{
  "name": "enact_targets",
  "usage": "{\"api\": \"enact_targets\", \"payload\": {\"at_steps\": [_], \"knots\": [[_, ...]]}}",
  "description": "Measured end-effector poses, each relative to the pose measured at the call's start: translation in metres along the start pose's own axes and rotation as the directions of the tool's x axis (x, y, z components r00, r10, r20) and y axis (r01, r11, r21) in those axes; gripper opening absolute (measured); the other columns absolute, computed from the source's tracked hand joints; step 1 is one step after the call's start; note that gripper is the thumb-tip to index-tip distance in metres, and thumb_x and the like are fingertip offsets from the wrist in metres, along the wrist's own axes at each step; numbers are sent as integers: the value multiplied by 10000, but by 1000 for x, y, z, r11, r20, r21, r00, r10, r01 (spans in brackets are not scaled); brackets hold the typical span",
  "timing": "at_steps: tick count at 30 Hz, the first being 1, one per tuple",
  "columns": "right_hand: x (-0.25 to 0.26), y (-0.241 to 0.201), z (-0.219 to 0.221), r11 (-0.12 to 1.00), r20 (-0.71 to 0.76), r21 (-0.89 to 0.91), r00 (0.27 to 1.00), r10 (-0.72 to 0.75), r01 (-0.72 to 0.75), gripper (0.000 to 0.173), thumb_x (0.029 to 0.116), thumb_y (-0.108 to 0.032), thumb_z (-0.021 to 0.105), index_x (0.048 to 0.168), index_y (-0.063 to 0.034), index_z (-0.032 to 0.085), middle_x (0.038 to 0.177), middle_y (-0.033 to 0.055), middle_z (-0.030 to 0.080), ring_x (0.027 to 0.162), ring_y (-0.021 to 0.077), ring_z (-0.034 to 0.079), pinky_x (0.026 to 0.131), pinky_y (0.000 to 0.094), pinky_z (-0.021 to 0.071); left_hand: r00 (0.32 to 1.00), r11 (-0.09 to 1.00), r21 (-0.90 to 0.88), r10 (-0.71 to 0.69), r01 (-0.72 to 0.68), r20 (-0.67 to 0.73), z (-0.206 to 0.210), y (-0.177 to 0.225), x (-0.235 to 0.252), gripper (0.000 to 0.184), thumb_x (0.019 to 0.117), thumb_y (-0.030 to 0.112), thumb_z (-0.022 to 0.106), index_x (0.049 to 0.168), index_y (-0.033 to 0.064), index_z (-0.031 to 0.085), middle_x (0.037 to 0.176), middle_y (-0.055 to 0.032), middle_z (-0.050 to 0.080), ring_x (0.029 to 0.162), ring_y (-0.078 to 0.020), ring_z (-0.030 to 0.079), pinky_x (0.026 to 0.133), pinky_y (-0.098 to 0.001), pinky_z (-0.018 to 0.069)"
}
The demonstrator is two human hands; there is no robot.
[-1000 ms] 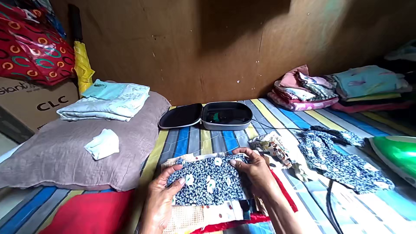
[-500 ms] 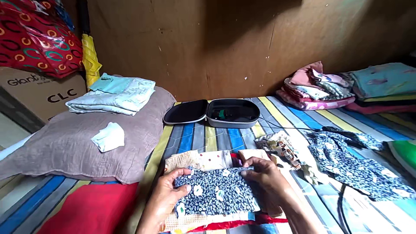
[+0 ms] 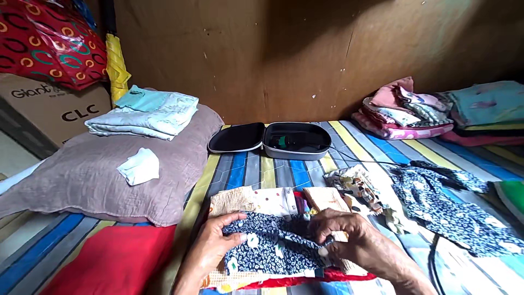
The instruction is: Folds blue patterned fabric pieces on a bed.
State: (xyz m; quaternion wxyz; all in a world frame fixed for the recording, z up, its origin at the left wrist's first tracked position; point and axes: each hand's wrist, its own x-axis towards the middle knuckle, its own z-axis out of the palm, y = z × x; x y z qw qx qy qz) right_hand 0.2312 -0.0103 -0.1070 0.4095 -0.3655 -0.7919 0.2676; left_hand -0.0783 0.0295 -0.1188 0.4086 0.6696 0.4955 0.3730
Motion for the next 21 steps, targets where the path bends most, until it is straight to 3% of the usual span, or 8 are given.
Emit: {"api": "enact_targets", "payload": {"at_steps": [3,6,9,12,14,16,18,21], "knots": [[0,2,-1,981,152,191,987,-59,29,202,903,-234,720,867,-35,739,940,-5,741,1017,1,659,932,190,514,997,986,147,75,-76,11,3,-1,0,263,808,35,742,1069,53,770,1126,-107,703,1119,-193,625,972,-399,487],[-1,0,-2,965,186,260,983,-8,-42,189,914,-251,719,902,-63,732,903,-66,727,886,-74,642,806,135,521,994,975,197,106,-106,12,2,-2,-1,148,801,50,746,946,47,773,1050,-112,698,1071,-207,625,934,-408,488],[-3,-2,-2,909,135,399,988,72,-120,65,909,-276,745,939,-223,723,882,-190,693,788,-122,608,698,92,506,987,970,184,159,-160,22,-3,-5,-1,195,802,192,762,881,14,756,1005,-95,706,1009,-156,636,888,-356,503],[-1,-9,4,807,-39,528,941,335,-265,114,857,-129,727,880,-240,740,777,-158,698,698,-59,638,644,141,537,987,979,127,159,-160,20,-6,-7,1,279,831,315,745,840,36,743,934,-3,687,922,-31,612,837,-246,491],[5,-12,6,775,-123,452,829,545,-442,134,867,-27,640,840,-155,670,699,-93,668,615,-7,626,580,175,526,989,984,99,150,-149,0,-4,-7,4,266,846,323,734,822,58,733,902,38,673,879,17,603,808,-203,490],[8,-9,5,752,-98,204,751,653,-627,18,933,-19,645,927,-33,655,729,-25,638,609,26,591,581,205,495,990,987,94,136,-131,-44,1,-5,6,247,862,281,729,836,35,729,935,-7,676,914,-27,605,826,-238,487],[11,-8,3,723,-19,-6,723,690,-691,105,969,-73,647,1018,15,680,799,19,646,640,47,572,616,234,484,987,989,98,125,-115,-105,5,-5,7,245,868,257,729,883,13,744,1053,-79,701,1050,-108,631,913,-300,504],[12,-12,0,713,41,-30,712,701,-701,117,985,-94,640,1030,6,683,794,14,641,614,41,565,583,223,481,983,988,133,102,-82,-151,7,-6,8,240,896,251,708,917,17,754,1079,-82,702,1062,-139,636,916,-339,508]]}}
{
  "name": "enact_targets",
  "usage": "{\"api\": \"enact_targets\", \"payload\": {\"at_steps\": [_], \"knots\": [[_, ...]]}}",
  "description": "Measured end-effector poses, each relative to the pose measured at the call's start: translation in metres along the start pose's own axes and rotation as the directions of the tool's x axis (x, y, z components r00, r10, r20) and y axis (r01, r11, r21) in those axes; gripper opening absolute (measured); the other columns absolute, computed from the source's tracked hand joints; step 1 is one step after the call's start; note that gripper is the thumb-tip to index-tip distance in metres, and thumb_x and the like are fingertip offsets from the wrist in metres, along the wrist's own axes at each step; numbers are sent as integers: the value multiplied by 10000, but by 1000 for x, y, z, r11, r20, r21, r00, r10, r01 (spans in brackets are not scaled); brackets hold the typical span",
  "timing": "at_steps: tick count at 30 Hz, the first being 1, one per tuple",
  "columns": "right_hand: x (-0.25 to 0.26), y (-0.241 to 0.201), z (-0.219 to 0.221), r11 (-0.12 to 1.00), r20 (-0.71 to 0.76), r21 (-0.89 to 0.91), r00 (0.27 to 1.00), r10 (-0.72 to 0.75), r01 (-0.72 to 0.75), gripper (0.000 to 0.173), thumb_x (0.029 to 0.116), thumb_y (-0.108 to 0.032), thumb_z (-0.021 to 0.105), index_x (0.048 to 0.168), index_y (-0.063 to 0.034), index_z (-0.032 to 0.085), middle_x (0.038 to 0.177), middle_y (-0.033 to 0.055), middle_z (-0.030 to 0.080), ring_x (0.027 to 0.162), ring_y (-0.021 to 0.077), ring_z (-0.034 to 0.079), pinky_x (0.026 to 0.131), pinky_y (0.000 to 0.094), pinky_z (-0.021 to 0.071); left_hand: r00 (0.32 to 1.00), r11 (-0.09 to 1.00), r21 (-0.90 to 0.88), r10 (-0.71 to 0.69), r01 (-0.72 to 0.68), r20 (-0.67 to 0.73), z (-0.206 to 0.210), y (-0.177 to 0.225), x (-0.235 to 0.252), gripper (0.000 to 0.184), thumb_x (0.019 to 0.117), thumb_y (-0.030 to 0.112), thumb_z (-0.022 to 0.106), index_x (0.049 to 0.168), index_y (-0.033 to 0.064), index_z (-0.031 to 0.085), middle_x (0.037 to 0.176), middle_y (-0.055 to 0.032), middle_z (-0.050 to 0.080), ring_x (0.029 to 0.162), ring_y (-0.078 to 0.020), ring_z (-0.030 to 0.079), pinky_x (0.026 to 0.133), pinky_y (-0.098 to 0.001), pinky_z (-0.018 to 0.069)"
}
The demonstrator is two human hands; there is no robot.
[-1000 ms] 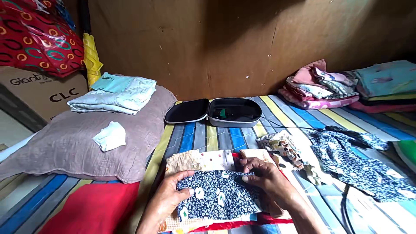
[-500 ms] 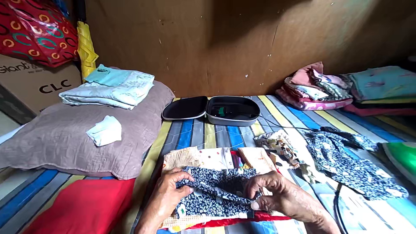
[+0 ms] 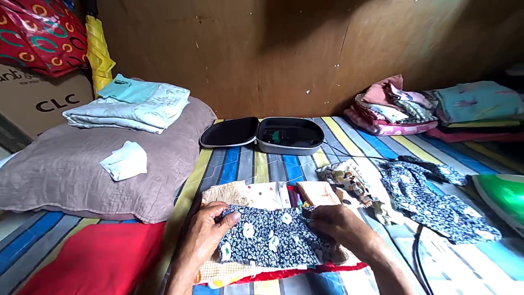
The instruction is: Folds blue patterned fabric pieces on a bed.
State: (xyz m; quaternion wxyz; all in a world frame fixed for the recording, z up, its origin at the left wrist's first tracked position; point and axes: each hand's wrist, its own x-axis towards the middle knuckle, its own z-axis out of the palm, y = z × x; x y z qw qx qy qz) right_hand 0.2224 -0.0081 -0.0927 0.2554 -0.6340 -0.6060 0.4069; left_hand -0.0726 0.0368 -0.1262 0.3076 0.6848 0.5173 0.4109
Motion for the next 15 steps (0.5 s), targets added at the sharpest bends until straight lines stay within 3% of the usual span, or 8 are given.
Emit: {"api": "enact_targets", "payload": {"at_steps": [3,7,11,12,15], "knots": [[-1,2,-1,997,-18,74,999,29,-28,98,1000,-94,619,999,-17,680,782,-2,643,615,39,594,573,215,504,1000,997,68,-25,25,-3,1,0,1,242,913,251,689,896,19,756,1074,-91,704,1065,-177,634,918,-395,498],[2,-3,2,996,-106,-1,990,90,-91,147,999,-113,640,1036,10,711,856,66,677,723,93,605,710,288,503,998,991,119,-53,56,-35,6,4,2,192,926,189,705,910,4,753,1058,-123,708,1021,-217,645,901,-444,497],[2,0,0,994,-183,65,978,100,-89,103,989,-116,659,982,-24,702,782,18,646,587,55,549,559,232,459,998,996,73,-43,46,-46,7,2,5,181,902,210,705,906,35,750,982,-65,709,926,-132,650,832,-367,519],[4,1,1,994,-210,65,973,96,-84,88,974,-108,676,967,-25,705,794,23,654,614,66,561,583,248,466,997,996,62,-60,62,-40,7,1,5,176,905,207,715,909,35,750,967,-64,707,905,-131,649,822,-368,521],[11,-1,8,994,-219,-51,972,79,-92,128,940,-78,714,1030,11,723,933,106,708,818,163,651,790,351,525,992,991,47,-121,122,-23,7,2,6,136,898,161,737,925,27,738,906,-55,694,840,-122,642,793,-352,524]]}}
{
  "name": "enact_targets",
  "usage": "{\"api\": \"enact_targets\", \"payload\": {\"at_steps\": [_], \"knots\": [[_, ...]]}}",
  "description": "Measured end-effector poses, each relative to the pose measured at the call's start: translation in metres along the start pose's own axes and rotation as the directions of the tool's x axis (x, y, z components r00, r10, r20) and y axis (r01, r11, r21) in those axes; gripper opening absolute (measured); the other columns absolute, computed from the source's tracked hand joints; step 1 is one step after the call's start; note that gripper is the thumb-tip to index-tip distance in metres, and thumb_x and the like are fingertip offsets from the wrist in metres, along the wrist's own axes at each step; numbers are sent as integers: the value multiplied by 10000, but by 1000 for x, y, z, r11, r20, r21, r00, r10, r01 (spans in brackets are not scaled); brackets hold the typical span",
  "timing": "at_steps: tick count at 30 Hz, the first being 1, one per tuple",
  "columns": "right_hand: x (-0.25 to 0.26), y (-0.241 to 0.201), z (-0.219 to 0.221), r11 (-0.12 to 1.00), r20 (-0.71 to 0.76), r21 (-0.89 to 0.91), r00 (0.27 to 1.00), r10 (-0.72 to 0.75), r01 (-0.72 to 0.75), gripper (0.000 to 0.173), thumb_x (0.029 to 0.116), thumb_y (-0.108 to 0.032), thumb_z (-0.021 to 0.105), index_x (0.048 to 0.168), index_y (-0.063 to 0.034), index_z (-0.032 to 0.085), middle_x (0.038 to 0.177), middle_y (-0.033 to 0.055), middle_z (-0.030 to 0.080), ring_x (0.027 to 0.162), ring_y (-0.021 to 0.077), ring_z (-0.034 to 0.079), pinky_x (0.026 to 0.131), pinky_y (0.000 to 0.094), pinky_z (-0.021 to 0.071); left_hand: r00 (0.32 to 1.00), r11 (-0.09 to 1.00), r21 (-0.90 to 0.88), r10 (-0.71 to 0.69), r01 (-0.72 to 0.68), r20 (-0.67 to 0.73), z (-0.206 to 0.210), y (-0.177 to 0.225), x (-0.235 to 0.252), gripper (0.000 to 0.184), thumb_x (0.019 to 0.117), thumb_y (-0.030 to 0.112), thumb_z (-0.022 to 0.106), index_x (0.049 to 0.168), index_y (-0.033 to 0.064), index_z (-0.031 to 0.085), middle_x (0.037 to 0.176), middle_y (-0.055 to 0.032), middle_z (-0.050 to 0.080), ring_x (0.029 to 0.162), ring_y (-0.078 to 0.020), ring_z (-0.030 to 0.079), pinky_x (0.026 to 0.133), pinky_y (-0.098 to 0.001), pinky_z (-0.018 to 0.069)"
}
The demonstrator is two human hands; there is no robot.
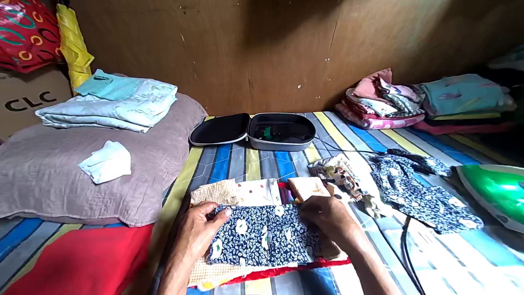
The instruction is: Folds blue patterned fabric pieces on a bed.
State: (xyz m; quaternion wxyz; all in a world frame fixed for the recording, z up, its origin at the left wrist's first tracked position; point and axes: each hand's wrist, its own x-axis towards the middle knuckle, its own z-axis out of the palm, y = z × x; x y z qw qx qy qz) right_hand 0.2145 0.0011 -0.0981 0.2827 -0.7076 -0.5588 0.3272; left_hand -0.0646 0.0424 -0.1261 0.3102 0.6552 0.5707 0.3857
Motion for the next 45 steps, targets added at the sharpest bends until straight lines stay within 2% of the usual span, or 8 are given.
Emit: {"api": "enact_targets", "payload": {"at_steps": [6,12,17,29,34,38,42,45], "knots": [[4,1,3,995,31,-101,999,-12,15,333,964,-74,674,1295,-107,692,1093,158,726,1000,281,684,935,475,510,994,990,-92,-110,110,6,2,7,1,220,821,7,798,1009,10,681,906,-76,690,816,-130,666,766,-307,552],[3,2,5,994,12,-102,999,-45,46,221,964,-42,661,1170,-76,733,1024,124,738,946,240,690,888,440,522,992,987,-99,-126,125,-1,3,6,2,201,789,17,830,938,26,696,880,-66,680,803,-134,651,758,-314,541],[3,0,2,989,56,-139,998,-36,43,341,987,-35,627,1325,-61,665,1146,175,720,1056,300,682,972,474,500,983,979,-95,-172,177,59,2,11,4,345,813,8,816,1128,3,676,1015,-106,688,894,-172,664,816,-337,546],[-1,-1,1,982,-85,-175,992,-90,74,130,923,-73,729,1048,-41,745,1036,161,703,952,305,665,870,501,514,993,992,81,-102,96,66,-1,16,4,227,850,110,818,999,-14,700,994,-157,658,936,-256,621,865,-435,500],[-8,12,-6,929,-176,179,940,-294,324,41,918,-8,653,946,-12,682,943,59,688,856,122,652,804,323,541,988,918,-365,143,-152,-52,-2,9,-9,136,800,124,697,923,71,681,1006,11,709,948,-45,668,819,-231,555],[-10,11,-1,629,-241,642,894,-377,438,191,861,-4,609,811,-180,660,734,-106,663,693,-29,620,676,158,524,978,625,-756,184,-194,-99,-6,19,-19,141,796,60,660,822,195,692,839,61,734,789,-10,694,726,-190,586],[-15,14,-9,365,-146,781,716,-683,507,71,897,-204,750,946,-252,768,840,-127,729,779,-70,664,727,120,548,882,372,-891,468,-258,-60,-18,13,-24,178,851,242,763,1029,244,777,910,116,753,836,39,700,762,-150,577],[-17,14,-13,505,-46,710,748,-662,491,90,903,-174,733,923,-260,751,817,-171,703,757,-95,632,702,109,524,959,567,-799,279,-202,-45,-22,15,-28,152,817,96,719,885,232,716,791,130,707,709,46,664,655,-144,564]]}}
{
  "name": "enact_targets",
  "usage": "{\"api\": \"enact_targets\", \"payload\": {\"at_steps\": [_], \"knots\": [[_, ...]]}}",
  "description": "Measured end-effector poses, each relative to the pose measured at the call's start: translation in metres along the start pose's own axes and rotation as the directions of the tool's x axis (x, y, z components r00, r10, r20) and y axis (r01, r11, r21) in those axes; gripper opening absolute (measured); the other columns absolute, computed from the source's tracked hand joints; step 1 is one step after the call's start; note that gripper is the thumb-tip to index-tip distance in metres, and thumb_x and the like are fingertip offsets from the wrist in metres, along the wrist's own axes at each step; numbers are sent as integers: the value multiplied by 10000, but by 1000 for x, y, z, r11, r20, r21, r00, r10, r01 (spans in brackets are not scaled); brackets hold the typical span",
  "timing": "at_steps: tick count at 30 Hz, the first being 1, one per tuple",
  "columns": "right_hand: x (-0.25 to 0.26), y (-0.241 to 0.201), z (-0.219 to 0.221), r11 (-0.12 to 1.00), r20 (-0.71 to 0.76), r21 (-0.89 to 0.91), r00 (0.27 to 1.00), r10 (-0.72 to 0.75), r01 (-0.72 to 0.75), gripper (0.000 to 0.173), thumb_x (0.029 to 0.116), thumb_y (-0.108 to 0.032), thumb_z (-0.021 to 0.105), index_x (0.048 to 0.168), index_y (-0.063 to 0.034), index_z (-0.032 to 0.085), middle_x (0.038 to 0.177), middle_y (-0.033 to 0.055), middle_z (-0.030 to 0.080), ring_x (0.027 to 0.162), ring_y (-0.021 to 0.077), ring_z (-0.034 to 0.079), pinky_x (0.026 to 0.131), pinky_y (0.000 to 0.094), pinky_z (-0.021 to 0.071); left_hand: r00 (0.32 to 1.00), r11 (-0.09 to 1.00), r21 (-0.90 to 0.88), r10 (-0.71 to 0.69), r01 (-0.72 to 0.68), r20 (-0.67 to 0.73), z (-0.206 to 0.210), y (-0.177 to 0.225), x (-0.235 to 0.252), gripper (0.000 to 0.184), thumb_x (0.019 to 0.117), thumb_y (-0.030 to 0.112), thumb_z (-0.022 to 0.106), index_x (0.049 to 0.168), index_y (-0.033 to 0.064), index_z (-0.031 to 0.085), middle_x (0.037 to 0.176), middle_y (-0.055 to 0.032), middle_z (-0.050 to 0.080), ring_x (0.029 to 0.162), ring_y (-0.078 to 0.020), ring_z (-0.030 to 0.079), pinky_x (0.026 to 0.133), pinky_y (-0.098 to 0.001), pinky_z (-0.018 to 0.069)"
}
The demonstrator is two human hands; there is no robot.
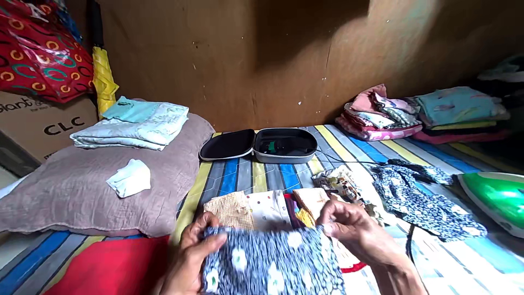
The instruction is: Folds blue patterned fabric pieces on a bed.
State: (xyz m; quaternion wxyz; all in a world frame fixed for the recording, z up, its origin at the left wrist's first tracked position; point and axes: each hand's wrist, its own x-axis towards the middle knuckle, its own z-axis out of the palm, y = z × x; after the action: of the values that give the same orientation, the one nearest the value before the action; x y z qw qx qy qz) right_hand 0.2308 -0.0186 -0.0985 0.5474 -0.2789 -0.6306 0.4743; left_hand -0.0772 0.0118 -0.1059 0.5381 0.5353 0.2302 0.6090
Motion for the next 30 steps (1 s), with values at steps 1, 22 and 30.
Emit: {"api": "enact_targets", "payload": {"at_steps": [1,22,30], "knots": [[1,3,3,994,-89,-69,993,75,-81,140,867,-88,710,867,-227,722,768,-160,678,706,-74,614,665,130,516,987,992,102,-62,77,-148,4,-1,2,182,799,2,643,818,183,632,726,106,678,651,20,652,612,-167,563],[13,-2,12,775,176,-431,800,574,-461,272,901,-8,647,1167,-23,593,857,7,647,669,93,632,613,284,547,961,723,654,-55,225,-270,-4,-11,16,116,864,16,706,969,-3,661,853,-21,669,794,-46,643,750,-238,538],[14,-4,51,909,472,-396,819,326,-134,218,955,9,588,1099,22,750,863,121,736,704,133,663,703,337,550,995,452,891,56,43,-77,8,4,65,125,872,90,775,993,61,760,899,-102,728,894,-245,688,808,-551,512]]}}
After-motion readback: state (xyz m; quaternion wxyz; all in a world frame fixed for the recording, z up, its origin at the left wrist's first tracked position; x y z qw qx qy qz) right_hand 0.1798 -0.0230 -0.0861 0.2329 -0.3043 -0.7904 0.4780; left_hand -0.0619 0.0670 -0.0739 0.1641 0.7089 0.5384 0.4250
